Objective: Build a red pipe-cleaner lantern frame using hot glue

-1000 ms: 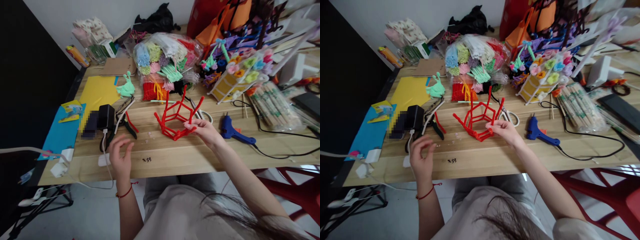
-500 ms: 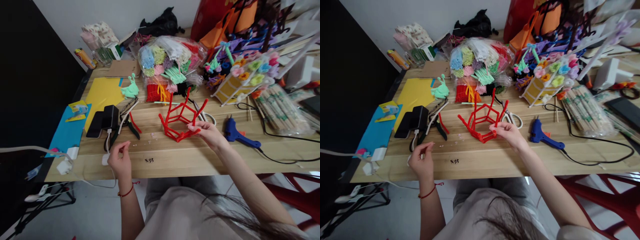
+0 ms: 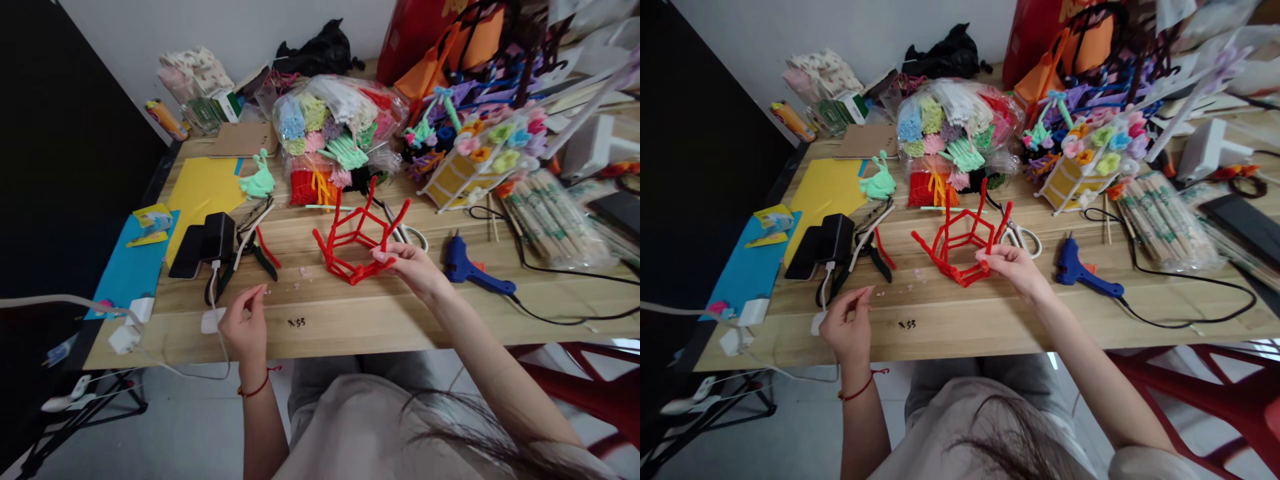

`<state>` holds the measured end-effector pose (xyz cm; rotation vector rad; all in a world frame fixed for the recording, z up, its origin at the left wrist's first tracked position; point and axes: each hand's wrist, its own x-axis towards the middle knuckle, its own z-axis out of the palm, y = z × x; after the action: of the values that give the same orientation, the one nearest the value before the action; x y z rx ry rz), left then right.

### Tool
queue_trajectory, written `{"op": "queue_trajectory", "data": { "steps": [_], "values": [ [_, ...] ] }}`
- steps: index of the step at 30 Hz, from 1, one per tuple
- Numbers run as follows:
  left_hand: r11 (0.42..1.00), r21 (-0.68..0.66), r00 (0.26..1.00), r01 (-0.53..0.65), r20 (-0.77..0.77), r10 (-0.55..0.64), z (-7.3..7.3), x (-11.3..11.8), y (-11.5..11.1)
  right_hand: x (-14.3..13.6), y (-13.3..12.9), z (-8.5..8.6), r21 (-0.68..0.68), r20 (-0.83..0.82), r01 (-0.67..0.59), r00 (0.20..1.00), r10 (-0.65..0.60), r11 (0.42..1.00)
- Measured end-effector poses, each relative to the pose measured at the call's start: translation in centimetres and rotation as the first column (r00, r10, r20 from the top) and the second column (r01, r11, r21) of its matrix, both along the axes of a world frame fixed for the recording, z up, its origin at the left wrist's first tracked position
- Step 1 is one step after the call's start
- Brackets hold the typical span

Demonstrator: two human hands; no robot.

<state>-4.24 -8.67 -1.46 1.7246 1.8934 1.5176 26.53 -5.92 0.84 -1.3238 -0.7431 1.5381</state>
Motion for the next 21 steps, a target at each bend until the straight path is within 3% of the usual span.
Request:
{"op": "queue_trajectory", "data": {
  "steps": [11, 18, 21],
  "values": [
    [0.993, 0.05, 0.994, 0.11, -0.022, -0.109, 0.0, 1.1, -0.2, 0.5, 0.1, -0.1, 0.035, 0.104, -0.087, 0.991, 0.083, 0.996],
    [0.993, 0.069, 0.991, 0.096, -0.103, -0.089, 0.1, 1.5, -0.5, 0.6, 0.0, -0.2, 0.037, 0.09, -0.076, 0.993, 0.072, 0.996],
    [0.995, 0.077, 0.997, 0.059, -0.062, -0.054, -0.3, 1.6, -0.5, 0.5, -0.1, -0.2, 0.048, 0.076, -0.066, 0.995, 0.062, 0.997]
  ]
}}
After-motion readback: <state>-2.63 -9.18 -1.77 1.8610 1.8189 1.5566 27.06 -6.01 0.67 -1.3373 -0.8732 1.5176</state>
